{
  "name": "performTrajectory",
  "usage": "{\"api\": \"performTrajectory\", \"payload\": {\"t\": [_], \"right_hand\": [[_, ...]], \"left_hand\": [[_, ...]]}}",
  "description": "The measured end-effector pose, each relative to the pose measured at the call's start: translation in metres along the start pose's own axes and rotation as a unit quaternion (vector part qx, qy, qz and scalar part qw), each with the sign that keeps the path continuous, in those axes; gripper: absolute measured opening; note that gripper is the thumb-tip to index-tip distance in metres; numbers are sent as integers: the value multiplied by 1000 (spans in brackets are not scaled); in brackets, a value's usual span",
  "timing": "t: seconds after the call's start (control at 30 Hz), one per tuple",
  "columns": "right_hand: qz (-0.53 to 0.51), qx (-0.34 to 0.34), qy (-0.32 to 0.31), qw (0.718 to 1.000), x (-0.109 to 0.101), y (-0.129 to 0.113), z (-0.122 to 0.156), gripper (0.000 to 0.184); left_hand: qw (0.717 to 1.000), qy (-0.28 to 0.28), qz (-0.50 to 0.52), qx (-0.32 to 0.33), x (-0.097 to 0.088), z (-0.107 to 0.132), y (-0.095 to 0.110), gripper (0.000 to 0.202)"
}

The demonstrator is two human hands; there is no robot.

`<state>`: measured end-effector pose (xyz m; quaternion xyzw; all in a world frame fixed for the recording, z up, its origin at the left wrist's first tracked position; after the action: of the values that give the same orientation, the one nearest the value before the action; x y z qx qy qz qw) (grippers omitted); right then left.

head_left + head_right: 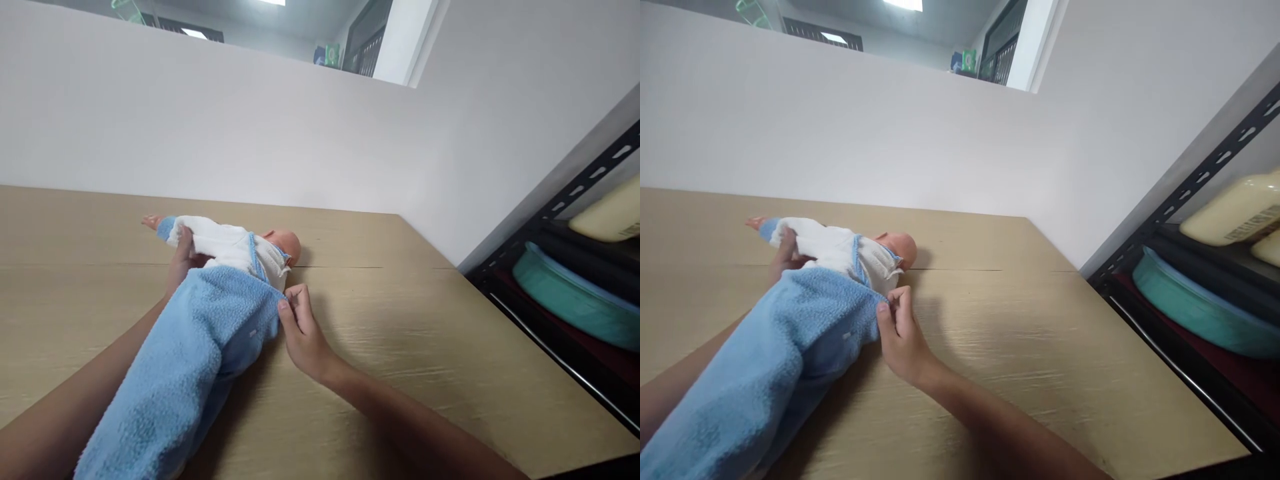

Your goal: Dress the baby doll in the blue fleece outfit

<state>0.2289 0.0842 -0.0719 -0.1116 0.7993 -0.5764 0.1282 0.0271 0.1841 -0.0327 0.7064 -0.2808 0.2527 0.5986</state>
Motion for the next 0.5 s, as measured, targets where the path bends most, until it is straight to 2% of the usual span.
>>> {"api": "performTrajectory", "payload": {"t": [0.1, 0.2, 0.27, 0.4, 0.5], "right_hand": [[-31, 39, -15, 999, 1, 5, -12, 25], [-4, 53, 0, 999, 3, -1, -19, 32], [43, 32, 22, 998, 5, -10, -20, 35], [127, -69, 103, 984, 6, -26, -18, 32], [94, -42, 111, 988, 5, -15, -26, 28]], "left_hand": [[999, 10, -1, -40, -4, -2, -1, 52], [999, 8, -5, -49, -8, -4, -2, 52], [999, -1, -7, -47, -10, -5, -2, 51], [999, -9, -10, -36, -14, -8, -3, 51], [999, -16, -13, -30, -18, -9, -5, 52]]}}
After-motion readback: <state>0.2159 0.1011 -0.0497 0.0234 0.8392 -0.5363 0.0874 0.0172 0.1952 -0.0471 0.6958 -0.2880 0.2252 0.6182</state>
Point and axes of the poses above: each hand's wrist, its own z-axis away from the middle knuckle, its own x-axis out of the palm, y = z × x, the point moved 4 cm from there along -z, towards the middle knuckle, and after that the axes turned 9 degrees about -y, right-handed, at the moved point
